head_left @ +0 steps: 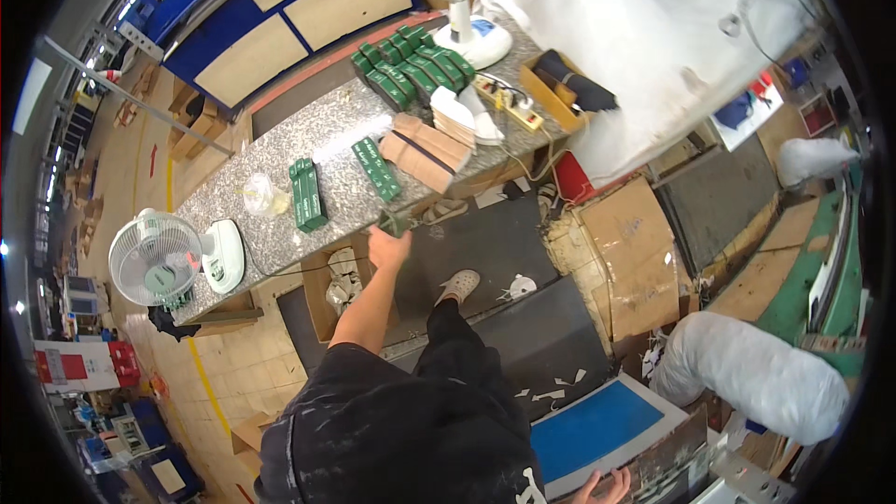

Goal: Organize and prepare cut leather shoe components on a workstation in a shoe manufacturing facility.

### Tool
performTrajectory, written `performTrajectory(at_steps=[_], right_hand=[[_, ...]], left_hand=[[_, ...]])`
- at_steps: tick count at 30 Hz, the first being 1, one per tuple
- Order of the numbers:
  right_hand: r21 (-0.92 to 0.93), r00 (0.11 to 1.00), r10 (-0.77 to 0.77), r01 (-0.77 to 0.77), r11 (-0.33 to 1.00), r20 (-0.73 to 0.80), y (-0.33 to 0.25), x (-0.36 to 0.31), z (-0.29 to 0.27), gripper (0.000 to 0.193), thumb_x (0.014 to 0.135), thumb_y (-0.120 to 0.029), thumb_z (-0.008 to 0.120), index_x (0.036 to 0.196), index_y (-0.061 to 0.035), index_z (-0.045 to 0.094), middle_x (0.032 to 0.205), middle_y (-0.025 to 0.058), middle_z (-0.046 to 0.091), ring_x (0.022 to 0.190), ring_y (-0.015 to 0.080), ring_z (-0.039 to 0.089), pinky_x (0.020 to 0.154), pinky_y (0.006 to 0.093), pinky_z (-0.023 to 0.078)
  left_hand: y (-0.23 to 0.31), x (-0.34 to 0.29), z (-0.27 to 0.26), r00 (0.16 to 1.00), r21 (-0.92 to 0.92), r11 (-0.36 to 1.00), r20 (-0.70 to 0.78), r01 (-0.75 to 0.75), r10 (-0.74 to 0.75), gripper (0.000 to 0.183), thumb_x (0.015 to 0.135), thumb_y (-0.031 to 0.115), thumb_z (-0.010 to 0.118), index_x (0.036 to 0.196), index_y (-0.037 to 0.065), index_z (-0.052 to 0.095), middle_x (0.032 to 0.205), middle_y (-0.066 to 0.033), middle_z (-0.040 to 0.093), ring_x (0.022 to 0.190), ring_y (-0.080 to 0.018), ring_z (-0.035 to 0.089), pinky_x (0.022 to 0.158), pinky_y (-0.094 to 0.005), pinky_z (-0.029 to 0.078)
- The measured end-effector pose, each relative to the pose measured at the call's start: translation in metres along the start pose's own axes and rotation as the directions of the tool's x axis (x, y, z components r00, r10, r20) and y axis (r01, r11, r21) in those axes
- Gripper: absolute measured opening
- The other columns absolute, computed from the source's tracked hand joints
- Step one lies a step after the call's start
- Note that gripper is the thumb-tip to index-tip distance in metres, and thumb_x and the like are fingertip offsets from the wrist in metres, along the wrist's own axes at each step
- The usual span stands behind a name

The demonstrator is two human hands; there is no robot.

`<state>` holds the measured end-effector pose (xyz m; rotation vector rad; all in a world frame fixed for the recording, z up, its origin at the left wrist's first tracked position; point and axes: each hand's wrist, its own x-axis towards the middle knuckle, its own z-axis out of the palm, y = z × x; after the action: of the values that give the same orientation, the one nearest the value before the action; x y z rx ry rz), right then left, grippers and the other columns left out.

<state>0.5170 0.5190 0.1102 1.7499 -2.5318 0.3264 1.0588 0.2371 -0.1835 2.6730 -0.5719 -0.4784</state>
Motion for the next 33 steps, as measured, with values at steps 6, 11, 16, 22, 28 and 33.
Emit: performTrajectory(at_steps=[6,11,16,22,28,33], right_hand=[[0.206,0.962,-0.121,0.07,0.976,0.243,-0.118,0.047,0.035,0.039,0.096,-0.021,0.082,0.125,0.0001,0.07,0.135,0.0228,0.066,0.126,0.0415,0.062,0.107,0.0522,0.05],[0.229,0.925,-0.082,-0.005,0.973,0.37,-0.152,0.044,0.052,0.044,0.096,-0.016,0.081,0.135,-0.0025,0.067,0.129,0.0211,0.069,0.119,0.0379,0.066,0.097,0.0506,0.055],[0.057,0.831,0.175,-0.24,0.969,0.528,-0.211,0.039,0.053,0.044,0.097,-0.017,0.079,0.136,-0.0013,0.066,0.128,0.0221,0.07,0.113,0.0368,0.068,0.094,0.0493,0.055],[0.153,0.738,0.055,-0.212,0.965,0.673,-0.248,0.051,0.075,0.047,0.097,-0.02,0.08,0.138,-0.0018,0.065,0.13,0.0239,0.069,0.12,0.0387,0.067,0.106,0.0466,0.052],[0.299,0.799,-0.061,-0.152,0.942,0.599,-0.241,0.055,0.096,0.042,0.089,-0.008,0.078,0.128,-0.0002,0.064,0.128,0.0199,0.067,0.104,0.036,0.066,0.088,0.0448,0.052],[0.25,0.771,-0.057,-0.135,0.959,0.635,-0.247,0.065,0.097,0.047,0.091,-0.007,0.078,0.134,-0.0005,0.062,0.128,0.0186,0.068,0.107,0.0328,0.068,0.092,0.0437,0.053]], left_hand=[[-0.022,0.18,-0.011,0.995,0.175,0.983,-0.089,0.05,-0.035,0.079,0.077,0.045,0.09,0.129,0.002,0.049,0.122,-0.0246,0.068,0.115,-0.0444,0.068,0.097,-0.0512,0.056],[-0.027,0.253,-0.011,0.998,0.202,0.978,-0.037,0.053,-0.046,0.08,0.077,0.044,0.09,0.132,0.001,0.05,0.128,-0.0218,0.066,0.117,-0.0408,0.068,0.096,-0.0498,0.057],[-0.031,0.274,-0.005,0.999,0.178,0.984,-0.036,-0.002,0.009,0.081,0.078,0.044,0.089,0.135,0.001,0.05,0.127,-0.0236,0.065,0.114,-0.0427,0.068,0.097,-0.0501,0.057],[-0.078,0.292,0.008,0.998,-0.277,0.96,-0.057,-0.038,0.023,0.102,0.073,0.049,0.097,0.144,-0.002,0.046,0.131,-0.0243,0.067,0.112,-0.0331,0.07,0.099,-0.0426,0.055],[-0.077,0.272,0.029,0.984,-0.719,0.673,0.096,0.173,-0.15,0.076,0.082,0.034,0.097,0.135,-0.002,0.055,0.114,-0.0119,0.07,0.107,-0.0172,0.067,0.092,-0.0346,0.055],[-0.101,0.268,0.02,0.999,-0.187,0.982,-0.028,0.011,-0.017,0.092,0.092,0.063,0.073,0.15,-0.005,0.051,0.127,-0.0291,0.063,0.122,-0.0462,0.06,0.106,-0.0543,0.047]])
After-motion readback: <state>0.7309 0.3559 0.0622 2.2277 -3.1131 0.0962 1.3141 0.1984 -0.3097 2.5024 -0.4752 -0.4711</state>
